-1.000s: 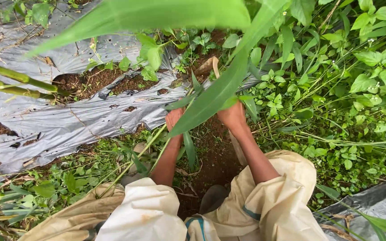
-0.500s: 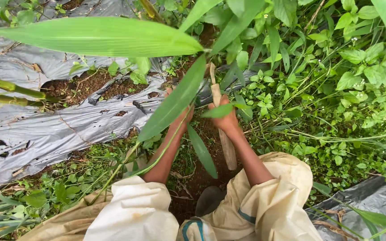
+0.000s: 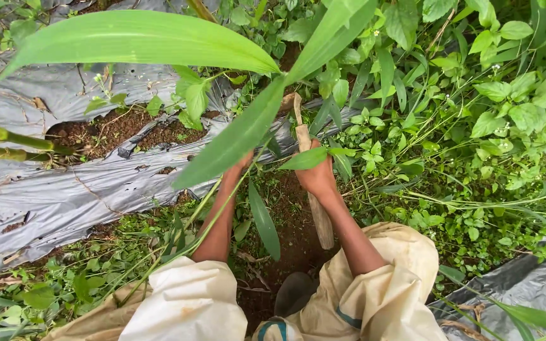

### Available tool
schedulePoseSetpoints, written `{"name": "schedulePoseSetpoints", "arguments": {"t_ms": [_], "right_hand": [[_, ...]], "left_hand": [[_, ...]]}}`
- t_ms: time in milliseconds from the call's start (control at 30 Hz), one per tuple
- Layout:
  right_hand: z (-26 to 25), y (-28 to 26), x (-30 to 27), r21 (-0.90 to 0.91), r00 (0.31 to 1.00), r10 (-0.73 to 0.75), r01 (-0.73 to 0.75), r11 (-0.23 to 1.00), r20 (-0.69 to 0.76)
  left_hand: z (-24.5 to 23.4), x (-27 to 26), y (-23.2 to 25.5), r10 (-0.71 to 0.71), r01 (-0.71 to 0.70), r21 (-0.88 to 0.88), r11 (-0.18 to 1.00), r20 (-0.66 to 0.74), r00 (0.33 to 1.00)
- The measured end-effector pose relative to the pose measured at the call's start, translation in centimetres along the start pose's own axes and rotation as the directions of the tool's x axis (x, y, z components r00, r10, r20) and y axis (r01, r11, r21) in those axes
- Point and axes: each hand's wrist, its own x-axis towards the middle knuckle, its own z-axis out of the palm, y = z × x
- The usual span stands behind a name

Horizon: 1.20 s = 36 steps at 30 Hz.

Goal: The person uses a hand hoe to loosen soil and remove weeds from a garden bed. They pull weeds by hand and clear the area around plants, working along a row covered with plastic mulch.

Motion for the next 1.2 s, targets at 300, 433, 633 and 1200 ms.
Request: {"name": "schedulePoseSetpoints", "arguments": {"t_ms": [300,433,633,1200], "right_hand": [[-2.0,-1.0,-0.5,0.146,0.995,-0.041,0.054,0.988,-0.091],[-1.9,0.2,0.0,0.198,0.994,-0.016,0.038,0.98,-0.109],[-1.6,1.3,0.1,0.262,0.993,-0.013,0.043,0.964,-0.118],[-0.2,4.2,-0.5,0.508,0.995,0.012,0.042,0.86,-0.102]], "left_hand": [[0.2,-0.5,-3.6,0.442,-0.153,-0.758,0.634,0.192,0.876],[3.6,-1.0,-2.5,0.049,-0.198,-0.459,0.866,-0.316,0.948],[3.5,-4.9,-2.5,-0.023,-0.165,-0.598,0.784,-0.294,0.956],[-10.2,-8.3,12.8,0.338,-0.528,-0.389,0.755,-0.46,0.821]]}}
